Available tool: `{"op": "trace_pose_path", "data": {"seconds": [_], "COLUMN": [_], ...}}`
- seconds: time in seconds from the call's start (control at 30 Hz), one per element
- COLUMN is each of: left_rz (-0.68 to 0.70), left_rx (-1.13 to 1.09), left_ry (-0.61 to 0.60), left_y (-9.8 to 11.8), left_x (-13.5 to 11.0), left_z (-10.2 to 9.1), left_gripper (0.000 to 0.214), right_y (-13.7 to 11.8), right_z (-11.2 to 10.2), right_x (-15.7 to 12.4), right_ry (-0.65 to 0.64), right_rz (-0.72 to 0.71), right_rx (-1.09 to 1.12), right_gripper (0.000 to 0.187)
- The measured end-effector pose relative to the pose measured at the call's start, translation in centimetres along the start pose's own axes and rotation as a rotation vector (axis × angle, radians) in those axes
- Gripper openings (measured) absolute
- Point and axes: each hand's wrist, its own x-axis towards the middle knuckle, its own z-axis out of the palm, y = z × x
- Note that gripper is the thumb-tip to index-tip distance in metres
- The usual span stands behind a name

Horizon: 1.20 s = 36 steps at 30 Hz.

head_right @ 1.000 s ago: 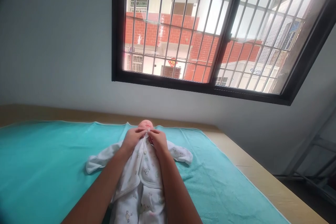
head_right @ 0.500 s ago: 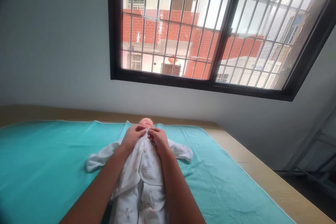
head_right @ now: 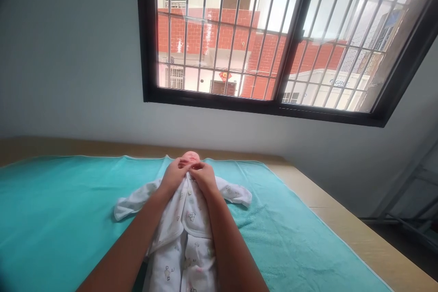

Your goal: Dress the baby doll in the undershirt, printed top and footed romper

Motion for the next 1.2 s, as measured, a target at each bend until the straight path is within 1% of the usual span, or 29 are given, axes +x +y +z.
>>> {"op": "trace_pose_path", "data": {"seconds": [0.1, 0.23, 0.43, 0.53, 0.7, 0.8, 0.97, 1.07, 1.2], "left_rz": [-0.007, -0.066, -0.111, -0.126, -0.155, -0.168, -0.173, -0.158, -0.089], "left_rx": [-0.05, -0.164, -0.311, -0.358, -0.401, -0.41, -0.388, -0.326, -0.16], "left_ry": [0.01, 0.016, 0.014, 0.018, 0.018, 0.005, 0.002, 0.018, 0.036], "left_y": [0.1, 0.4, 0.5, 0.5, 0.6, 0.7, 0.7, 0.6, 0.3], "left_x": [-0.1, -0.3, -0.6, -0.6, -0.6, -0.6, -0.6, -0.4, -0.2], "left_z": [0.0, 0.0, -0.1, -0.1, 0.0, -0.1, 0.0, 0.0, 0.1], "left_gripper": [0.013, 0.019, 0.029, 0.035, 0.038, 0.04, 0.036, 0.034, 0.033], "right_y": [-0.1, -0.1, 0.8, 1.1, 1.3, 1.4, 1.4, 1.3, 1.2], "right_z": [-0.1, -0.4, -1.0, -1.1, -0.8, -0.5, -0.5, -0.6, -0.6], "right_x": [-0.1, -0.2, 0.0, -0.1, -0.1, 0.0, 0.1, 0.1, 0.3], "right_ry": [-0.023, -0.047, -0.102, -0.117, -0.045, 0.001, 0.048, 0.042, 0.0], "right_rz": [0.033, 0.064, 0.072, 0.045, -0.062, -0.131, -0.224, -0.224, -0.164], "right_rx": [0.016, 0.06, 0.135, 0.15, 0.035, -0.028, -0.15, -0.184, -0.188], "right_gripper": [0.019, 0.025, 0.031, 0.03, 0.028, 0.027, 0.021, 0.02, 0.025]}}
